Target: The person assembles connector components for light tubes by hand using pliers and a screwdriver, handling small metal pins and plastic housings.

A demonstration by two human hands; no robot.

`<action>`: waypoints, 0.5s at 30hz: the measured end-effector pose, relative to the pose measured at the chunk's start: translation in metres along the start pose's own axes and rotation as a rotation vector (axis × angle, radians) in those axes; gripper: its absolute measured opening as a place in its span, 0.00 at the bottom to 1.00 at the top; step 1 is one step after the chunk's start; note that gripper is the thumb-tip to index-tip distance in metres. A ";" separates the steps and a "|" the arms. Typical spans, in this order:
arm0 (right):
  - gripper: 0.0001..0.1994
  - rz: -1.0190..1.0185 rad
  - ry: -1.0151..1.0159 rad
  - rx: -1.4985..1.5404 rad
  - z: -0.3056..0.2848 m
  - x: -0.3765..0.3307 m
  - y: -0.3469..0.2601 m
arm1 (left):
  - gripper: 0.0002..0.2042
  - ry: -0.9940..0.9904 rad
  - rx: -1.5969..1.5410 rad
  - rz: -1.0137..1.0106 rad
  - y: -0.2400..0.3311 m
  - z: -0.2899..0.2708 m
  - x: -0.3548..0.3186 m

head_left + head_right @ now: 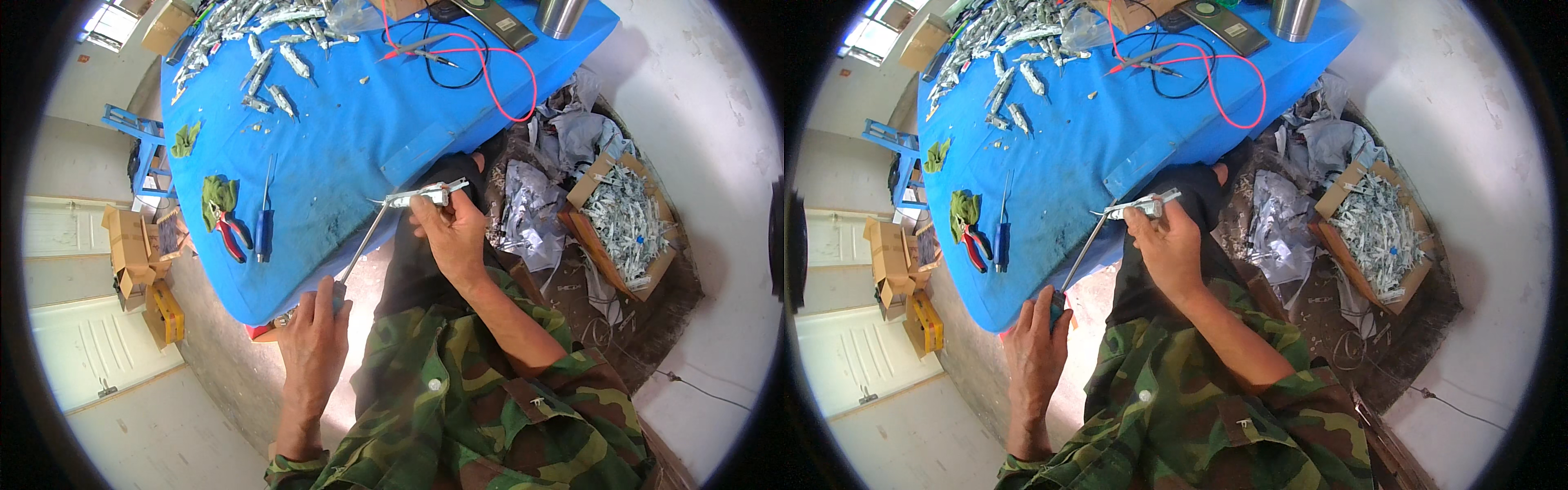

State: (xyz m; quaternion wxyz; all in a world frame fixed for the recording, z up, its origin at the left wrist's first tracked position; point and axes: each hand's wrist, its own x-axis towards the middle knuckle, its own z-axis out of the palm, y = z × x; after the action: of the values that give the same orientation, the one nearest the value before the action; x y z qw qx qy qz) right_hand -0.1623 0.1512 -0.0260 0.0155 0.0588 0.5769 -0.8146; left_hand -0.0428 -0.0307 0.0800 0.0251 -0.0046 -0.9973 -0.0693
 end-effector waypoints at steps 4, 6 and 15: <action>0.13 -0.047 0.053 -0.036 0.006 0.004 0.004 | 0.22 -0.008 0.001 0.009 0.000 0.005 -0.001; 0.13 -0.099 0.006 -0.103 0.004 0.008 0.008 | 0.21 -0.021 0.002 0.019 -0.002 0.006 -0.001; 0.09 -0.272 -0.126 -0.279 -0.005 0.021 0.005 | 0.19 -0.174 -0.280 0.001 -0.036 -0.026 0.032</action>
State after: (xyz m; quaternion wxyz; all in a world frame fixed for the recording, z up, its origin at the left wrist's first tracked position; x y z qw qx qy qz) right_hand -0.1825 0.1551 -0.0350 -0.0507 -0.0736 0.6848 -0.7233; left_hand -0.0740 -0.0700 0.1022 -0.0623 -0.0144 -0.9762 -0.2071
